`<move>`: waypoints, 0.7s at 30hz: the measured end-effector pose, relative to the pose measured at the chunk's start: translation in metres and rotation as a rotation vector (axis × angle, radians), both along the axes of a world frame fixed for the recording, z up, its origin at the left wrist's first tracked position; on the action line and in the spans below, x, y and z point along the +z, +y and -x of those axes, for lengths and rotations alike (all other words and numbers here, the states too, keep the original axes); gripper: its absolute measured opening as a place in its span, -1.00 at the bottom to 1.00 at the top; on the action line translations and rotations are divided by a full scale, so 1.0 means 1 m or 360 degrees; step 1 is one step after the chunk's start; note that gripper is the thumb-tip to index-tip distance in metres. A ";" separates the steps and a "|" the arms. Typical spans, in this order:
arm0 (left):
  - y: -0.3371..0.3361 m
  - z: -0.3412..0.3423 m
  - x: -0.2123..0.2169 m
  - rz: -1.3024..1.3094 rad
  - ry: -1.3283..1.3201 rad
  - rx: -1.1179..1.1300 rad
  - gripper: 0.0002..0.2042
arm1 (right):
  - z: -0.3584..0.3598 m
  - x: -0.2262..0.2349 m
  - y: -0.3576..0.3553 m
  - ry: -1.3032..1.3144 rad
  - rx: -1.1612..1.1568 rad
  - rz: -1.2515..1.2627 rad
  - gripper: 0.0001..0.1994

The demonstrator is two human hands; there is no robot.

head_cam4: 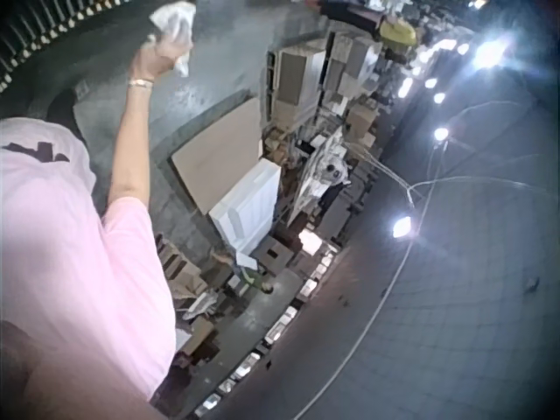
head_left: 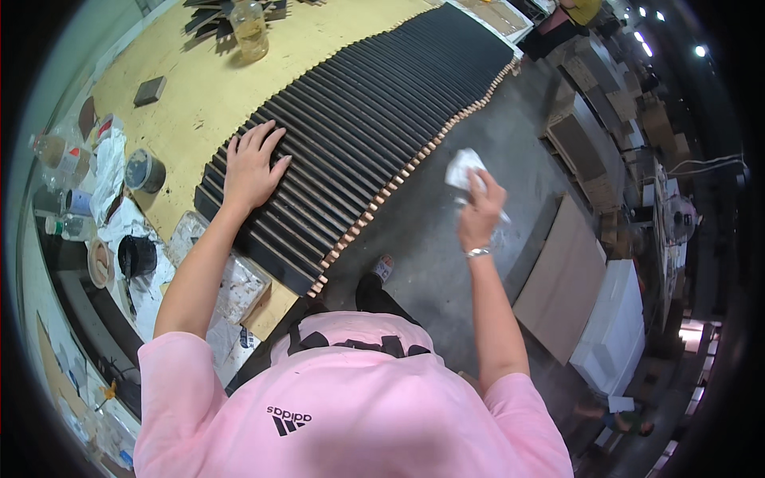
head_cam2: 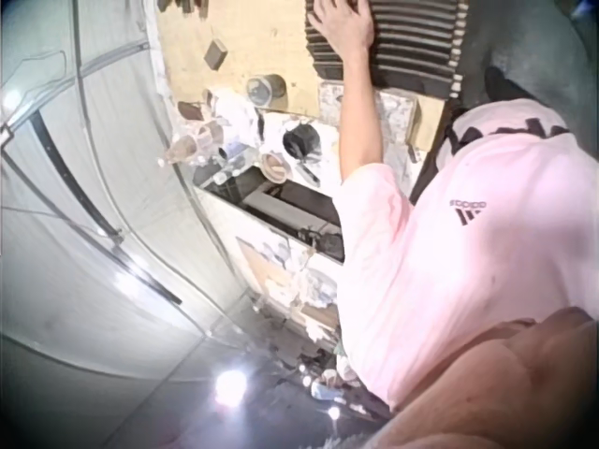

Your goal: The person wipes a series of connected wooden slats with a cloth. They apply liquid from a bottle to the cloth and rub it over the surface of the slats, moving across the entire mat.

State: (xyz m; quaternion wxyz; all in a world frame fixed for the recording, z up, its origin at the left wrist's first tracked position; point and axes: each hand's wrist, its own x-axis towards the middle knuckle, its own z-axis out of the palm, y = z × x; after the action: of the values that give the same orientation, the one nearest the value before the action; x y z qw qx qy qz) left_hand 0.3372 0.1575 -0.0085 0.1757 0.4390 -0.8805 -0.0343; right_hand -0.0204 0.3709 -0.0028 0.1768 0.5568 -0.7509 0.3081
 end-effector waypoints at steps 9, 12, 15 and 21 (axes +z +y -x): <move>0.002 0.000 0.008 -0.0066 -0.0001 0.0023 -0.46 | 0.006 -0.009 -0.065 0.0287 0.0828 -0.0196 -0.51; 0.001 0.006 0.012 -0.0066 0.0000 0.0005 -0.46 | 0.084 -0.022 -0.060 0.0226 0.0042 -0.0186 -0.46; -0.001 0.007 0.010 -0.0095 -0.0004 0.0014 -0.46 | 0.065 0.003 -0.074 0.0151 0.0161 0.0034 -0.39; 0.000 0.004 0.010 -0.0091 0.0027 -0.0001 -0.47 | 0.033 -0.015 -0.094 0.0183 0.0919 -0.0187 -0.43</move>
State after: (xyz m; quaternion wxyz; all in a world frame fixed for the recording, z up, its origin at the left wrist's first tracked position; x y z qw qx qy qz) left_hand 0.3328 0.1575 0.0020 0.1705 0.4431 -0.8778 -0.0630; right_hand -0.0539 0.2771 -0.0180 0.0914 0.7730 -0.5669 0.2696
